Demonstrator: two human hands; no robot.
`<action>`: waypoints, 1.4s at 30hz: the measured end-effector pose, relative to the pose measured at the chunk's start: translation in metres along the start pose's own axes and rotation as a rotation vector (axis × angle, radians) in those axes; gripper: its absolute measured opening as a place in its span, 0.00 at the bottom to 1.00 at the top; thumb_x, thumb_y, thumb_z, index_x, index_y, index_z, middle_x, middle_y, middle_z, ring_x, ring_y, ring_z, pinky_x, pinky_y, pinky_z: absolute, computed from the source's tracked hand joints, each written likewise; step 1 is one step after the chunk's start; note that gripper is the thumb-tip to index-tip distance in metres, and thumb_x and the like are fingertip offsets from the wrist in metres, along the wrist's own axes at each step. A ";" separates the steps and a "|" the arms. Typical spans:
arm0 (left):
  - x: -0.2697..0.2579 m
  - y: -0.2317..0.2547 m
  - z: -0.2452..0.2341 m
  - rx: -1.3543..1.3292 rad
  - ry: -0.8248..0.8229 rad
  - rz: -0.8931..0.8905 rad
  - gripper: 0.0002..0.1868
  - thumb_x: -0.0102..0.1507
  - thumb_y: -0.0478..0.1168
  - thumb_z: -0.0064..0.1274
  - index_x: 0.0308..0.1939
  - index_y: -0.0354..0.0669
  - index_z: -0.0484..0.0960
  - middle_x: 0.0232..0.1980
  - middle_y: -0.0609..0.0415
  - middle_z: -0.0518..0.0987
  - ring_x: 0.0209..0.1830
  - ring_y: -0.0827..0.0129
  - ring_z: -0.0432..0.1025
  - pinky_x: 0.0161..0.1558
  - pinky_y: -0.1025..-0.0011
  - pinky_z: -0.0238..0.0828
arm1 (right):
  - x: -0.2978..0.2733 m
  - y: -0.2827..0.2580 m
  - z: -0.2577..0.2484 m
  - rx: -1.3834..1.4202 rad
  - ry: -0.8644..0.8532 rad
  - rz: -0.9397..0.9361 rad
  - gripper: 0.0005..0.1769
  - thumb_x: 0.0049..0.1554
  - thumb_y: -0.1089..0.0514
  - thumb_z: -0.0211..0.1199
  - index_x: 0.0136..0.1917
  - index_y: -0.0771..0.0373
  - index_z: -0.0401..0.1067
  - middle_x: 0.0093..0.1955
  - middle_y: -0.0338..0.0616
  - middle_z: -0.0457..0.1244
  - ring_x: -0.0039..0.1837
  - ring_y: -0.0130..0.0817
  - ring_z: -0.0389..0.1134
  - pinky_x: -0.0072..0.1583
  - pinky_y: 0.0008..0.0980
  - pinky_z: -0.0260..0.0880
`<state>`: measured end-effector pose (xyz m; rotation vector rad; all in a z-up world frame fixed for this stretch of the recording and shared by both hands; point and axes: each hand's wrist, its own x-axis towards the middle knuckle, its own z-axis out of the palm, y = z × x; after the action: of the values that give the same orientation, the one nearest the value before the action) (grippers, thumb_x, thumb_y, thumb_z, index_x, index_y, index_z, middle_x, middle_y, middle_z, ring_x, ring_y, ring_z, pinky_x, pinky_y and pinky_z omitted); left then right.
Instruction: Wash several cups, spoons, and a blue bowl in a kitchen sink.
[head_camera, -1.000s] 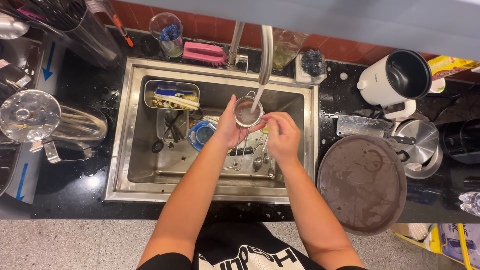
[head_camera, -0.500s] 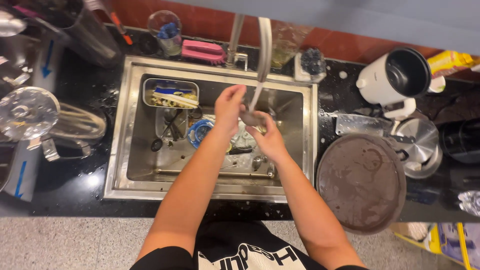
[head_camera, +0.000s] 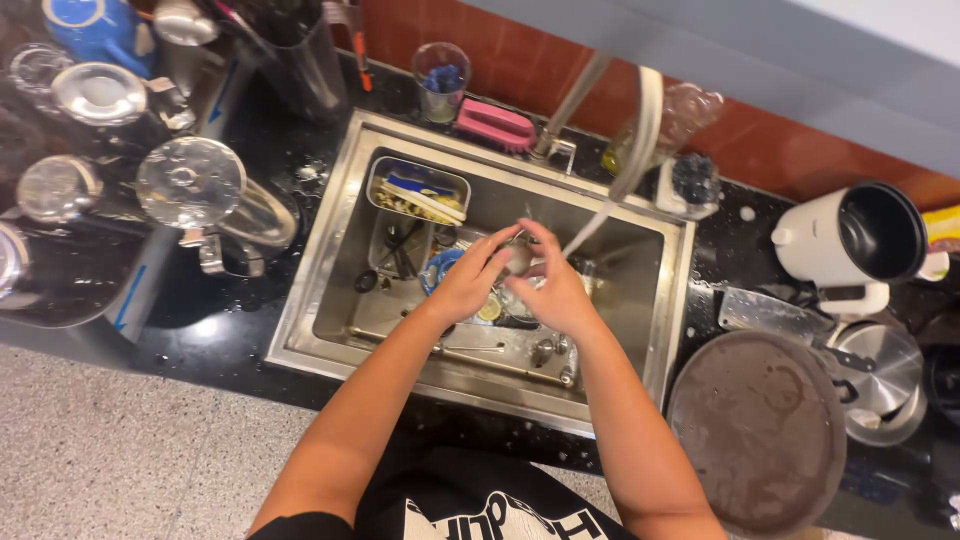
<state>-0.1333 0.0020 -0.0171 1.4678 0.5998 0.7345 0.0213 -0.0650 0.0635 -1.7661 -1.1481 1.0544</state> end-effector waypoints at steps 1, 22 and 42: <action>-0.003 -0.009 -0.010 0.059 0.039 0.041 0.30 0.71 0.47 0.46 0.75 0.40 0.62 0.72 0.44 0.70 0.70 0.62 0.66 0.68 0.66 0.61 | 0.005 -0.013 0.007 -0.109 -0.075 -0.182 0.42 0.49 0.60 0.70 0.74 0.53 0.58 0.57 0.40 0.64 0.46 0.28 0.70 0.40 0.30 0.75; -0.142 -0.029 -0.161 0.257 0.248 -0.241 0.20 0.66 0.52 0.53 0.49 0.38 0.82 0.50 0.46 0.82 0.52 0.57 0.76 0.53 0.63 0.71 | 0.273 -0.184 0.115 -0.434 0.265 -0.914 0.08 0.71 0.61 0.61 0.48 0.65 0.69 0.33 0.44 0.63 0.34 0.35 0.64 0.37 0.35 0.62; -0.176 0.000 -0.174 0.099 0.568 -0.394 0.18 0.67 0.51 0.52 0.47 0.39 0.82 0.46 0.50 0.84 0.43 0.63 0.79 0.46 0.68 0.75 | 0.141 0.210 0.270 -0.775 -0.089 0.001 0.27 0.56 0.46 0.65 0.64 0.61 0.70 0.59 0.60 0.65 0.59 0.53 0.69 0.61 0.45 0.69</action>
<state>-0.3797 -0.0163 -0.0359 1.1689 1.3331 0.8136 -0.1262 0.0474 -0.2571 -2.3053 -1.7690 0.7281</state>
